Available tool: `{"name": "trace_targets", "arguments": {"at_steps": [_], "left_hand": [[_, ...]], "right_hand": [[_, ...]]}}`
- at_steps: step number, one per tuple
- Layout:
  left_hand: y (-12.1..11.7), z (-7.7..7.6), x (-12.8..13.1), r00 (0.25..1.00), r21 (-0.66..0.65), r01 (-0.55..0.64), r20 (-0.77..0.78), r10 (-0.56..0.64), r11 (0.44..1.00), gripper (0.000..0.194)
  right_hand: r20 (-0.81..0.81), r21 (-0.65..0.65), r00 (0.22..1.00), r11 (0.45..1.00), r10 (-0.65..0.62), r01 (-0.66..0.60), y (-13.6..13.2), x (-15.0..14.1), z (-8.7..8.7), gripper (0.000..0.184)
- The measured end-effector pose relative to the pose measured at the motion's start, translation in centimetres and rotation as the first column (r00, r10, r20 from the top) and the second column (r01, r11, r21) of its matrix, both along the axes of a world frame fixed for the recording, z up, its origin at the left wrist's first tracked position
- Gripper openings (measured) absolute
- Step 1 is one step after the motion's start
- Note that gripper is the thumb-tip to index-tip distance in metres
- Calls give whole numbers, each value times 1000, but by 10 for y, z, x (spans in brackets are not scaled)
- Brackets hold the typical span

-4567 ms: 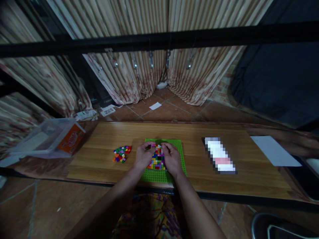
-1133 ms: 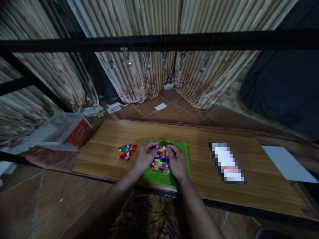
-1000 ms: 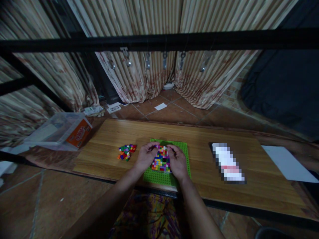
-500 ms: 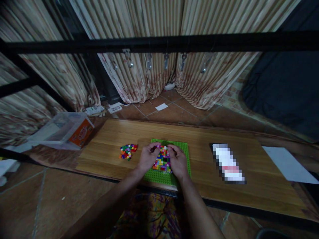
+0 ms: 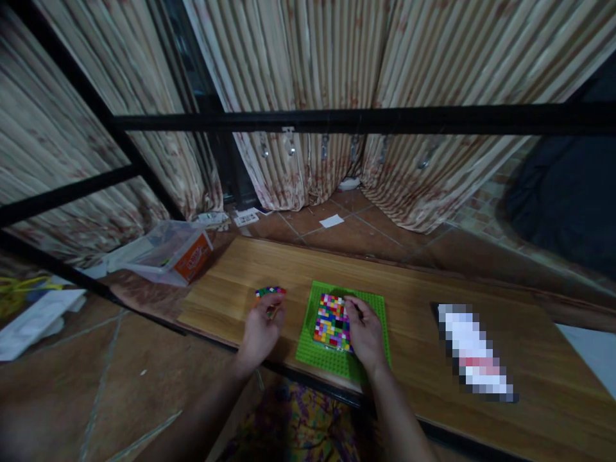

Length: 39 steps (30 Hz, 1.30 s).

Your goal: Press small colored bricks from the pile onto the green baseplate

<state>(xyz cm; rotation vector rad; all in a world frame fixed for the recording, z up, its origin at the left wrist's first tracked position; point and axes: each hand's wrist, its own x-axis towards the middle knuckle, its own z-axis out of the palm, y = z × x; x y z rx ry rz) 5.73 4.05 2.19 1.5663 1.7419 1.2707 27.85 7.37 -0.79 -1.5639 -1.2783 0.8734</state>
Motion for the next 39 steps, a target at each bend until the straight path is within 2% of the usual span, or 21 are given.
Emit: {"name": "trace_targets", "arguments": {"at_steps": [3, 5, 11, 16, 20, 23, 26, 31, 35, 39], "left_hand": [[-17, -6, -25, 982, -87, -139, -142, 126, 986, 13], [-23, -11, -32, 953, -124, -198, -255, 161, 972, 14], [-22, -19, -27, 844, -120, -213, -522, 121, 970, 13], [-17, -16, -24, 816, -156, -226, -570, 100, 962, 14], [-19, -12, -27, 868, -159, -181, -490, 82, 970, 12], [-20, -8, -26, 947, -109, -88, -317, 49, 990, 13], [-16, -3, -16, 992, -50, 1, -129, -7, 999, 13], [0, 3, 17, 990, -15, 95, 104, -93, 995, 17], [14, 1, 41, 981, 3, 160, 113, -159, 987, 17], [24, -4, 53, 970, 27, 206, 129, -207, 978, 15]], "right_hand": [[11, -8, 1000, 1000, -9, 9, -1, 0, 1, 44], [14, -9, 1000, 1000, -7, 7, -2, 0, 2, 43], [3, -28, 1000, 999, -21, 21, -3, -2, 7, 41], [15, -56, 1000, 998, -13, 14, -3, -3, 10, 42], [4, -38, 1000, 999, -14, 14, -4, -2, 8, 41], [-12, -20, 1000, 1000, -5, 5, -3, -3, 6, 41], [-5, -6, 1000, 1000, -6, 6, -2, -2, 4, 40], [-39, 11, 999, 1000, 5, -5, 0, -2, 1, 40], [-50, 13, 999, 1000, 4, -3, 1, -2, 0, 39], [-77, 43, 997, 999, 0, 3, 2, -3, -2, 38]]}}
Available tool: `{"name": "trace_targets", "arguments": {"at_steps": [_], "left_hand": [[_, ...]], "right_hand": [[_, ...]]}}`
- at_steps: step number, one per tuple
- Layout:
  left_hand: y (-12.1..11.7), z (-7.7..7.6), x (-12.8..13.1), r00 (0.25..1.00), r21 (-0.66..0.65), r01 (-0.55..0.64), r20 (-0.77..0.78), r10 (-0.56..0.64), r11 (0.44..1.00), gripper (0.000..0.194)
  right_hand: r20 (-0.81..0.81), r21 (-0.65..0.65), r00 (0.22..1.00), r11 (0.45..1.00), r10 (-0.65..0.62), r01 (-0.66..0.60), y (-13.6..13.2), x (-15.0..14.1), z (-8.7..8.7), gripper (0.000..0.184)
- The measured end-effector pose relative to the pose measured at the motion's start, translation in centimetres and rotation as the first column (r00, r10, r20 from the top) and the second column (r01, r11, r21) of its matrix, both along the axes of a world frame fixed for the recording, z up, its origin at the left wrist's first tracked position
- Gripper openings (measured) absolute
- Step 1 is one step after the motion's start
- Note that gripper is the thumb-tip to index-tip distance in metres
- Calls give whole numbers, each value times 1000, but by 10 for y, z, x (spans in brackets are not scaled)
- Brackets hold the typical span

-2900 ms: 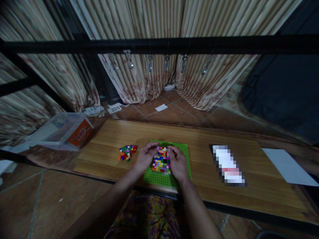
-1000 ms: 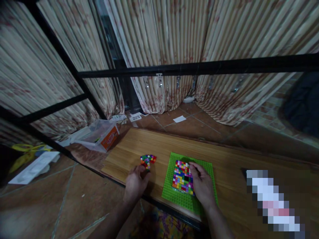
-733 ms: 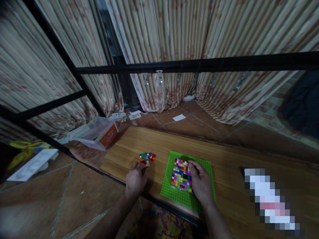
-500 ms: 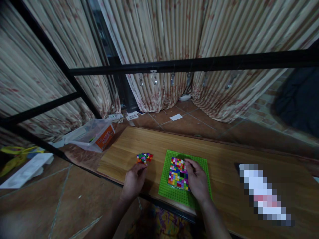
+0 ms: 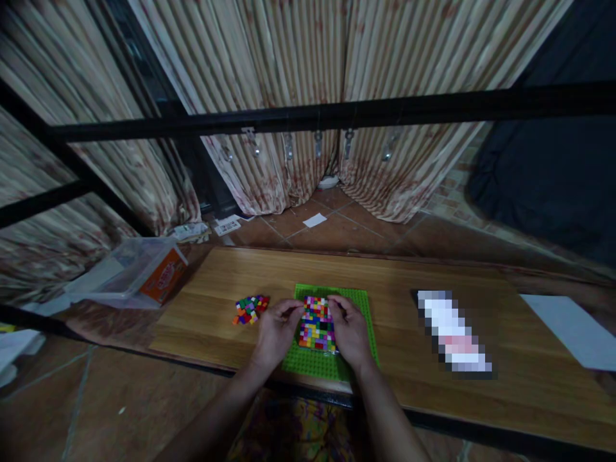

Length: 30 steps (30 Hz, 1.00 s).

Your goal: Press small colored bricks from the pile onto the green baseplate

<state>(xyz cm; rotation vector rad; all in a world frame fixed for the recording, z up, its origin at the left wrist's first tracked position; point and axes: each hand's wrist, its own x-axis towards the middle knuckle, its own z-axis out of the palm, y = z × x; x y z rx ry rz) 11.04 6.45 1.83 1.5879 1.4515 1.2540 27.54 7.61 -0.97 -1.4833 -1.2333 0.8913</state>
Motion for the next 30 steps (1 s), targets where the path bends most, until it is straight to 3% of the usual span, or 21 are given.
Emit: {"name": "trace_targets", "arguments": {"at_steps": [8, 12, 17, 30], "left_hand": [[11, -11, 8, 993, 46, 20, 116, -25, 999, 11], [15, -13, 12, 967, -28, 35, 252, -26, 999, 8], [19, -13, 17, 880, -147, 41, 474, 34, 988, 6], [19, -11, 7, 884, -182, 65, 467, 28, 981, 15]], "right_hand": [[30, 7, 1000, 1000, 0, -1, 1, 0, -3, 37], [19, 0, 1000, 1000, 14, -14, 0, 0, -2, 37], [18, 0, 1000, 1000, 13, -13, 0, 1, -2, 36], [32, 18, 999, 1000, 13, -14, 0, 0, 1, 33]]}}
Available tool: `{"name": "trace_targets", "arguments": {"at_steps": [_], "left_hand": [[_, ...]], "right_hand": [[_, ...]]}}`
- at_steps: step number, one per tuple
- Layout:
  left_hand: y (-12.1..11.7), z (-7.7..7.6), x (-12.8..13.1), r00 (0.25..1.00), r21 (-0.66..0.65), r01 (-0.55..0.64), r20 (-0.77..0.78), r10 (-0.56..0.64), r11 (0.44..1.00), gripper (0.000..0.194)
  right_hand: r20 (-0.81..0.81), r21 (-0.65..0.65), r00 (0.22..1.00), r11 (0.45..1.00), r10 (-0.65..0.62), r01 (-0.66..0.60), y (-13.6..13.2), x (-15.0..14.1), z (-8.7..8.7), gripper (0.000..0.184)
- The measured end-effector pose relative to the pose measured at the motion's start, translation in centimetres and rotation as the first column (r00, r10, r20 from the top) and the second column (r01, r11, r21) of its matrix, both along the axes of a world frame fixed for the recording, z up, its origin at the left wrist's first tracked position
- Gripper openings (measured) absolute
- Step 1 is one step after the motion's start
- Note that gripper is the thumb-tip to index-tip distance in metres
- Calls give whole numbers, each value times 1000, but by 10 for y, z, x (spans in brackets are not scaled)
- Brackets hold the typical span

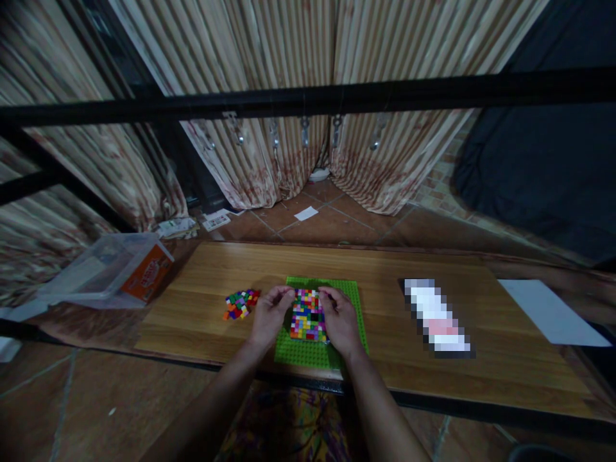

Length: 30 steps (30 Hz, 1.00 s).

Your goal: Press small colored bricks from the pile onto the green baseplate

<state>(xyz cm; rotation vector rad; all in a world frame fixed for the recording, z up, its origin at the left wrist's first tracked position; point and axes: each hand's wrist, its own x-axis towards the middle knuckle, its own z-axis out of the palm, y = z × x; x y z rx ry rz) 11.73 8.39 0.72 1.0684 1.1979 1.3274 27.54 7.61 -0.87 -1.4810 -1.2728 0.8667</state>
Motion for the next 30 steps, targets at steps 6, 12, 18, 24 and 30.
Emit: {"name": "trace_targets", "arguments": {"at_steps": [6, 12, 18, 24, 30], "left_hand": [[-1, 1, -3, 1000, -20, -23, -8, 23, 1000, 12], [3, 4, 1, 997, -63, -5, -82, 0, 998, 18], [8, 4, 3, 993, -92, 0, -121, -11, 996, 19], [10, 4, 3, 991, -108, 9, -129, -23, 994, 19], [11, 0, 4, 991, -132, -5, -131, -13, 991, 18]], "right_hand": [[6, 0, 1000, 1000, 1, -1, 0, 0, 0, 34], [3, 22, 1000, 1000, 2, -2, 1, 1, -2, 34], [2, 21, 1000, 1000, 3, -3, 1, 1, -1, 33], [15, 20, 1000, 1000, 2, -2, 1, 0, -1, 34], [14, 15, 1000, 1000, -3, 3, 2, 0, -2, 35]]}}
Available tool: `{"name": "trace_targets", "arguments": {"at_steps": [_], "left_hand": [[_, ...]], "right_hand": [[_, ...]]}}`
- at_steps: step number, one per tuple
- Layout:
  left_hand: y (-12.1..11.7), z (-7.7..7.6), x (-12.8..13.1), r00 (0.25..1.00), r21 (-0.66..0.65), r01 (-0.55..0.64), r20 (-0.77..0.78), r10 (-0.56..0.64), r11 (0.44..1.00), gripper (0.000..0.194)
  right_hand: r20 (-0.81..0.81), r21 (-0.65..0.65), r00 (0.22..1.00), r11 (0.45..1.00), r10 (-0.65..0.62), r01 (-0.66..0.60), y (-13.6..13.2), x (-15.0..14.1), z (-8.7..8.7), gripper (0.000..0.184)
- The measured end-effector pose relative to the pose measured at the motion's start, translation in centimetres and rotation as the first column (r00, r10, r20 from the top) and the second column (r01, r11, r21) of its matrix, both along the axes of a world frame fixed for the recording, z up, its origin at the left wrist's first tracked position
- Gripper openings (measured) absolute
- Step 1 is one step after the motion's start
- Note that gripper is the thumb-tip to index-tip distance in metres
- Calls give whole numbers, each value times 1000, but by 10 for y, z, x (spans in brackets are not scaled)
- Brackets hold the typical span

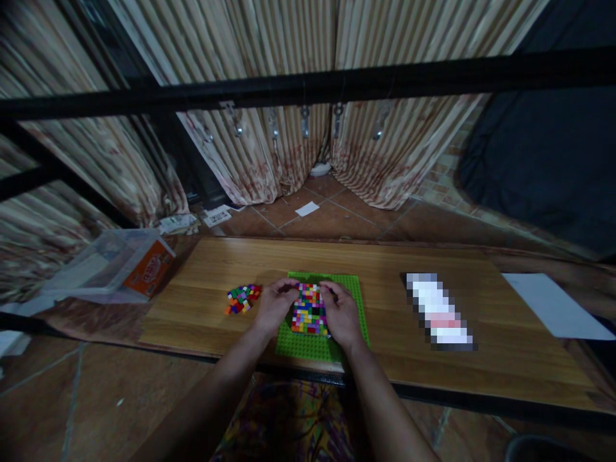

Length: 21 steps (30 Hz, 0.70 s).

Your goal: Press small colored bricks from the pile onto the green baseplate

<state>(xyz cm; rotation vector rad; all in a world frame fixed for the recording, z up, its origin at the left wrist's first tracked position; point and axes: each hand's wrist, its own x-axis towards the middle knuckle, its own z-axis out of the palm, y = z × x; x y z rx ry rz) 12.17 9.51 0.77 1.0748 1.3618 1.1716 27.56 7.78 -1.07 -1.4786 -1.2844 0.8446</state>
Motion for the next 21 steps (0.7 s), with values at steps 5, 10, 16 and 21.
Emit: {"name": "trace_targets", "arguments": {"at_steps": [5, 10, 16, 21], "left_hand": [[1, -2, 3, 1000, -12, -13, 9, 13, 1000, 18], [2, -1, 2, 1000, -1, -14, 5, 14, 1000, 16], [-3, 4, -3, 1000, 73, -10, -12, 11, 997, 17], [-22, 7, -35, 989, 172, -90, -101, 108, 981, 19]], "right_hand": [[2, -14, 1000, 1000, -5, 5, 0, 1, -3, 35], [9, -21, 1000, 1000, -10, 10, -1, 0, -2, 37], [36, -6, 999, 1000, -16, 16, -3, 0, 4, 39], [41, -26, 999, 1000, -9, 10, -3, 3, 0, 42]]}}
